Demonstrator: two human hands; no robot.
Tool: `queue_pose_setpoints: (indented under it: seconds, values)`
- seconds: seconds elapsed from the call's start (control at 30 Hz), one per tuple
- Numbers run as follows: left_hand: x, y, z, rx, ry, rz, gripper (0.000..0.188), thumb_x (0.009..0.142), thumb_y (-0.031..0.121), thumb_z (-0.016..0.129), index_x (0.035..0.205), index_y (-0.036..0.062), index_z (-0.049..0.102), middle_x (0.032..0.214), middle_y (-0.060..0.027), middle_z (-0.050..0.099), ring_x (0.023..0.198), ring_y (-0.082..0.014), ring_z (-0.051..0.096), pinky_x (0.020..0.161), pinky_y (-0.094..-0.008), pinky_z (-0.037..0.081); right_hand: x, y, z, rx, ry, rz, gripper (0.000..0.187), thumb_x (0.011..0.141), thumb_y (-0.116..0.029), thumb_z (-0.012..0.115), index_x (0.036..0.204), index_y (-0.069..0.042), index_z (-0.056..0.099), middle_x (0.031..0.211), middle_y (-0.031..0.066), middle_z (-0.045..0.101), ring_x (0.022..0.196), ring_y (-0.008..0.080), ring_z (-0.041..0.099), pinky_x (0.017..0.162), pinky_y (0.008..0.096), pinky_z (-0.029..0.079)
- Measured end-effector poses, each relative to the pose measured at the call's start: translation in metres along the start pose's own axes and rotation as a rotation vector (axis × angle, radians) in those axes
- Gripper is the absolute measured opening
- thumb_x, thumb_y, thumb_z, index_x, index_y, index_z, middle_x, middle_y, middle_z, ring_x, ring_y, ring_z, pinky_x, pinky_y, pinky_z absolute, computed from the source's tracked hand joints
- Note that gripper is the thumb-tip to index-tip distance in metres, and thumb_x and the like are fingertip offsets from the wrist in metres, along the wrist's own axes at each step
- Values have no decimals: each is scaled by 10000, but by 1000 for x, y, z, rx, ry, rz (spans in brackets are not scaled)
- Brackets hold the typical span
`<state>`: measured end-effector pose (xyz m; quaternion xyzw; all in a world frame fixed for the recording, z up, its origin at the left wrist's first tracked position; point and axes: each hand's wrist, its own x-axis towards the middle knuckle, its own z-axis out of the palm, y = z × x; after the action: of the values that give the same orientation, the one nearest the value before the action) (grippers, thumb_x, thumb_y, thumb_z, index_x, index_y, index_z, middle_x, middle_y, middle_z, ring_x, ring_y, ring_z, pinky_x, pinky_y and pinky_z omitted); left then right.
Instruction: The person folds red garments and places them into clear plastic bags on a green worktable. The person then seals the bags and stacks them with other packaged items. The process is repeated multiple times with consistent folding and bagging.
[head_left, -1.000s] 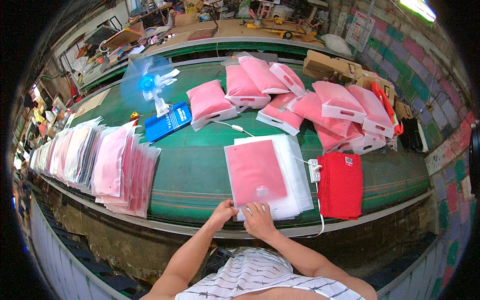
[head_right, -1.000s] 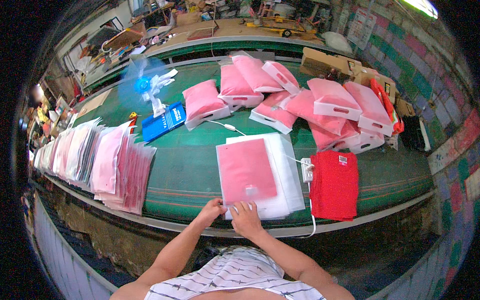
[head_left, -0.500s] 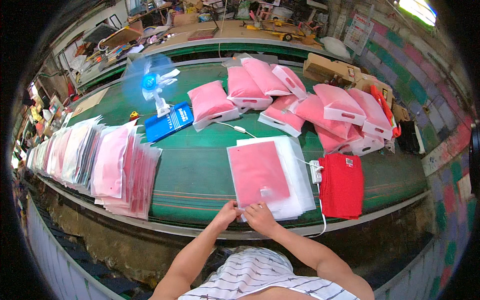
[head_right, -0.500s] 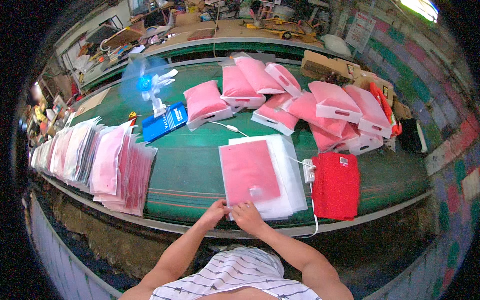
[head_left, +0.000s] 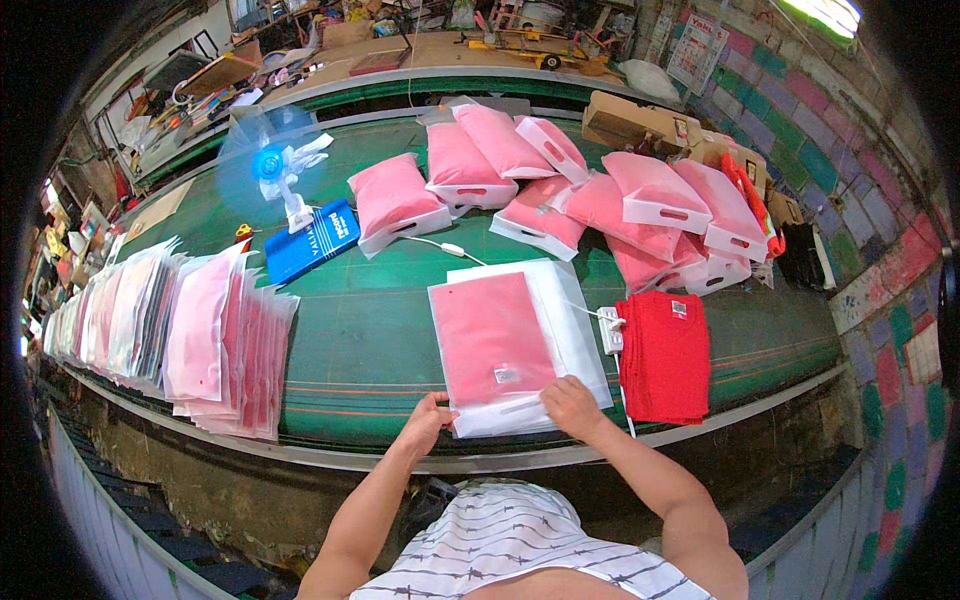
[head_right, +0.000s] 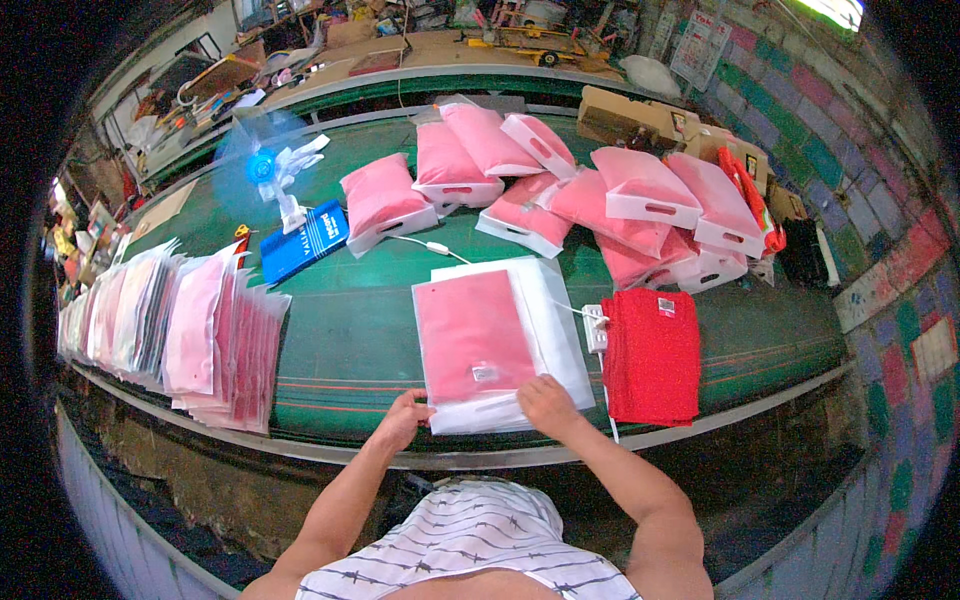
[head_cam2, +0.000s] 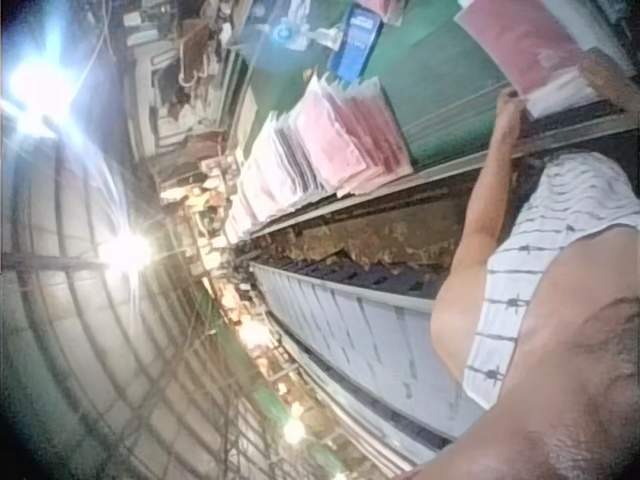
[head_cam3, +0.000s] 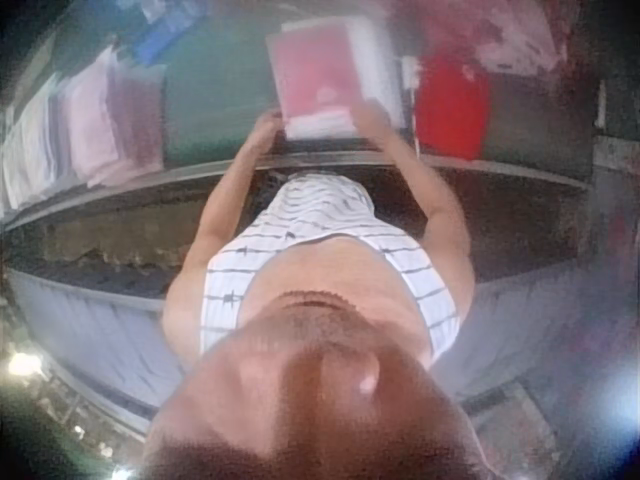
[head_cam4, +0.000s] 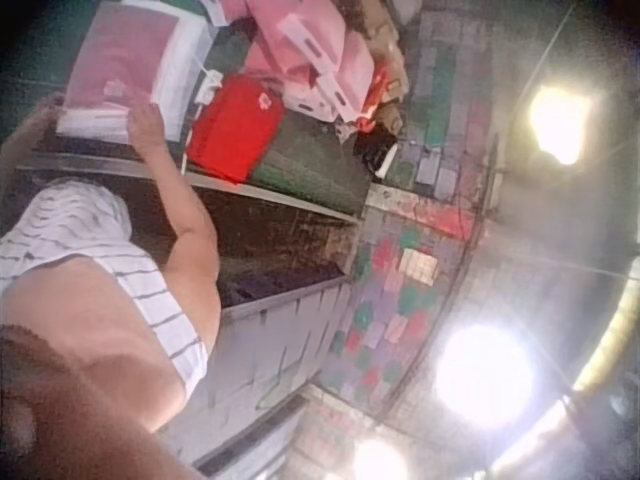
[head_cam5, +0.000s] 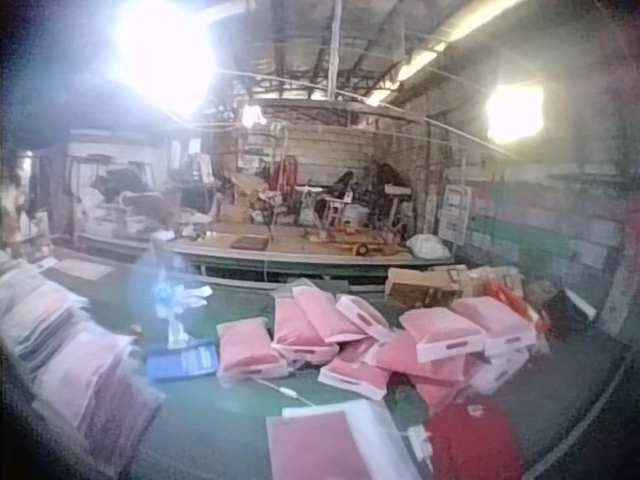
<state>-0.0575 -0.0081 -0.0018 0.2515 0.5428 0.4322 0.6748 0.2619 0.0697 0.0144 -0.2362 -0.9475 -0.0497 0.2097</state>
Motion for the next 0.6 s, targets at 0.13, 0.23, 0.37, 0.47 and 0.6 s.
queue_pose_setpoints:
  seconds: [0.13,0.23,0.37,0.47,0.6]
  values:
    - [5,-12,-10,27,-27,12,477,875,-7,639,1331,-34,498,958,-97,697,823,-166,622,760,-310,466,-17,23,-23,-71,-34,12,100,757,-150,623,808,-65,612,836,79,567,866,259,583,803,400,482]
    - [-6,0,2,44,-52,34,518,883,4,629,1380,-57,495,894,-67,657,773,-152,554,760,-304,437,-30,33,-27,-97,-53,47,82,758,-144,618,794,-70,613,829,78,563,863,260,582,799,400,482]
    - [-13,11,12,70,-22,70,537,877,18,621,1402,-36,525,880,-35,637,765,-140,528,757,-303,432,-43,49,-21,-118,-116,83,63,762,-129,614,786,-71,626,835,89,574,874,271,587,796,411,484]
    - [-17,32,15,174,-28,91,600,845,31,618,1432,-37,513,1000,-59,668,867,-143,571,789,-314,452,-49,71,-28,-113,-265,158,77,769,-97,609,826,-54,636,858,105,579,885,297,588,810,434,488]
    - [6,88,33,394,-21,228,601,795,81,593,1386,-33,588,891,-46,655,819,-132,566,787,-296,463,13,91,-57,-16,-147,260,277,736,-10,618,1011,-21,653,966,131,600,957,335,591,876,456,489]
